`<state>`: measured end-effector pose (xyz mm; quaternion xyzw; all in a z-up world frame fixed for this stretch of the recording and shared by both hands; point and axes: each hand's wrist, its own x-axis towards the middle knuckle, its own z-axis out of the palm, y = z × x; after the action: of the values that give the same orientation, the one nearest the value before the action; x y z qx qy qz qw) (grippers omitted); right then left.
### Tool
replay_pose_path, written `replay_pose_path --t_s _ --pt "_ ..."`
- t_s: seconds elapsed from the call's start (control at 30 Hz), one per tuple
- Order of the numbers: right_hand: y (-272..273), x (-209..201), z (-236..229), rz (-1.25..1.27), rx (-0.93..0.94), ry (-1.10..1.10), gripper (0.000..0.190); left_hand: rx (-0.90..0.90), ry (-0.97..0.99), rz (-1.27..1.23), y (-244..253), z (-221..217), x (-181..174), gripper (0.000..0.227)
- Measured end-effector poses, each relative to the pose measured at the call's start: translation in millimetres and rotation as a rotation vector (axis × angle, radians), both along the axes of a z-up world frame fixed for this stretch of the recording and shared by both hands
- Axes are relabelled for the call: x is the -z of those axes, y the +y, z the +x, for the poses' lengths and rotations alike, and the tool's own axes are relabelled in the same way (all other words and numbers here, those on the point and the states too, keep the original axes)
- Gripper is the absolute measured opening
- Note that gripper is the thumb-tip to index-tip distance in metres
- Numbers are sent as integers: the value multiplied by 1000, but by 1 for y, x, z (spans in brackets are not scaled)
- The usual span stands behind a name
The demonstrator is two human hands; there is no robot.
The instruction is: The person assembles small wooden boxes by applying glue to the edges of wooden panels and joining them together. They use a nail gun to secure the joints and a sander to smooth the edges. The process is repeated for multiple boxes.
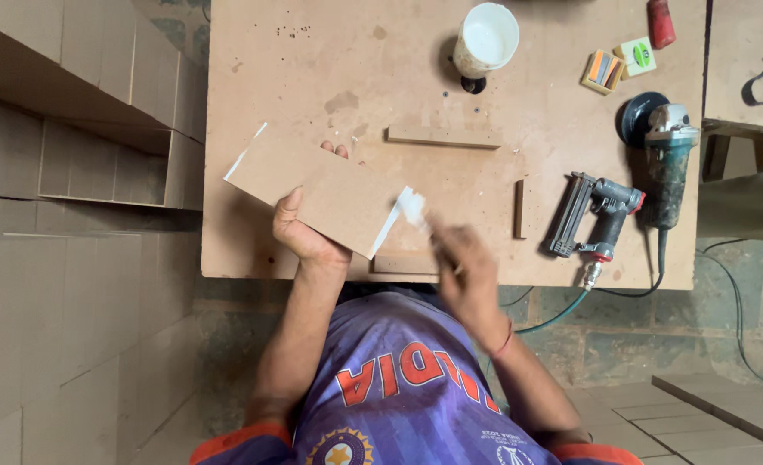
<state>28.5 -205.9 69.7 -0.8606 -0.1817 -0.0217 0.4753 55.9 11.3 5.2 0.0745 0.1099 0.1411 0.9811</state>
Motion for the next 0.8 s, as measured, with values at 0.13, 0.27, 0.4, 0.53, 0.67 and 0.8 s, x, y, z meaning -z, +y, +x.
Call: replay_pose_path --t_s 0.13,0.27,0.4,0.53,0.67,0.8 --pt "8 -8 -45 -176 -246 -234 64 -7 15 13 6 10 -4 86" --pt "-4 -10 -44 -61 -238 -104 55 -56 109 81 4 13 -1 84" --pt "5 -9 -15 286 122 51 37 -242 246 904 -22 9 8 77" --pt "36 -6 12 432 180 -18 85 -431 180 1674 -58 -5 10 79" --pt "61 8 19 449 229 -81 73 -481 232 1930 -75 -13 0 99" --pt "53 18 34 543 278 -70 59 -153 205 2140 -62 -28 -21 108"
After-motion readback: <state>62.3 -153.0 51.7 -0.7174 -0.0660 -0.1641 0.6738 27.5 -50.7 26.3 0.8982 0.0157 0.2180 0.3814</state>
